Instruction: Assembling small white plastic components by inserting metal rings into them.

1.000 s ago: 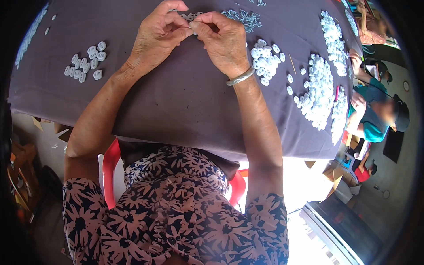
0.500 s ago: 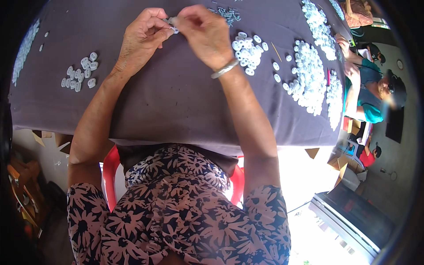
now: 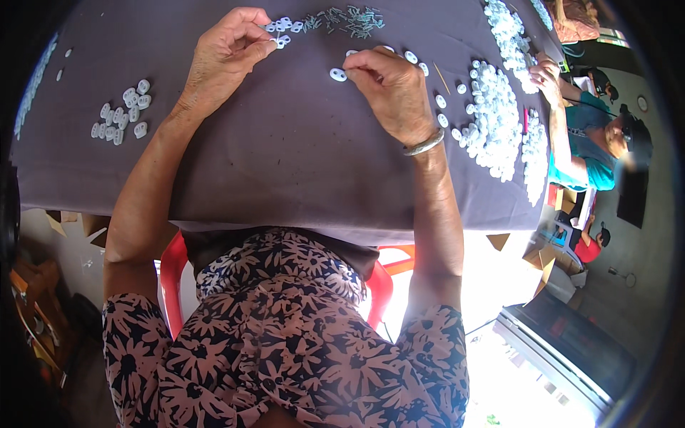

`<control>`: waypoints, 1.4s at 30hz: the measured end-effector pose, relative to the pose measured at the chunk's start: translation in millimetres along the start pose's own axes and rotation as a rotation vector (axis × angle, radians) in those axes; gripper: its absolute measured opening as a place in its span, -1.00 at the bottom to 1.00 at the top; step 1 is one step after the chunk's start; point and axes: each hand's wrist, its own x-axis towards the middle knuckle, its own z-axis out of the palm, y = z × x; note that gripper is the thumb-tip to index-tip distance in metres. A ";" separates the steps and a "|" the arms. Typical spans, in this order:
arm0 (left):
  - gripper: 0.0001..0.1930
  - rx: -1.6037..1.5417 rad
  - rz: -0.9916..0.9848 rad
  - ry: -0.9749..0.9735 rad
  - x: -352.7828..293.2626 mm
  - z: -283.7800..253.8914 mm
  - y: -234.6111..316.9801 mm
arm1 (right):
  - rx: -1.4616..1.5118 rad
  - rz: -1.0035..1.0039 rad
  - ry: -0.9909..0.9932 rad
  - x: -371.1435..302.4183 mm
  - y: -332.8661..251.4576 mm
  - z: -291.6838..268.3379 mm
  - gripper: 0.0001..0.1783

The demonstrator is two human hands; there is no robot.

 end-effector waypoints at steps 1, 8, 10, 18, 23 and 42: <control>-0.76 -0.017 0.008 0.005 0.1 -1.0 -1.3 | 0.004 -0.005 -0.002 0.3 -3.1 2.3 -0.85; -0.74 0.013 -0.038 0.047 -2.4 3.2 -6.4 | -0.166 -0.138 -0.040 -1.8 -10.5 10.7 -0.79; -0.77 -0.018 -0.025 0.066 -2.1 2.6 -5.6 | -0.203 -0.199 -0.013 -2.7 -10.6 14.3 -0.78; -0.76 -0.006 -0.023 0.062 -1.8 2.6 -4.5 | -0.358 -0.290 0.163 -7.9 -7.0 31.7 -0.81; -0.75 -0.014 -0.005 0.058 -1.1 1.7 -7.0 | 0.113 -0.066 0.172 23.7 -16.2 30.4 -0.88; -0.66 0.044 -0.103 -0.086 -4.1 -1.3 5.0 | 0.738 0.137 -0.010 53.5 -7.1 59.7 -0.89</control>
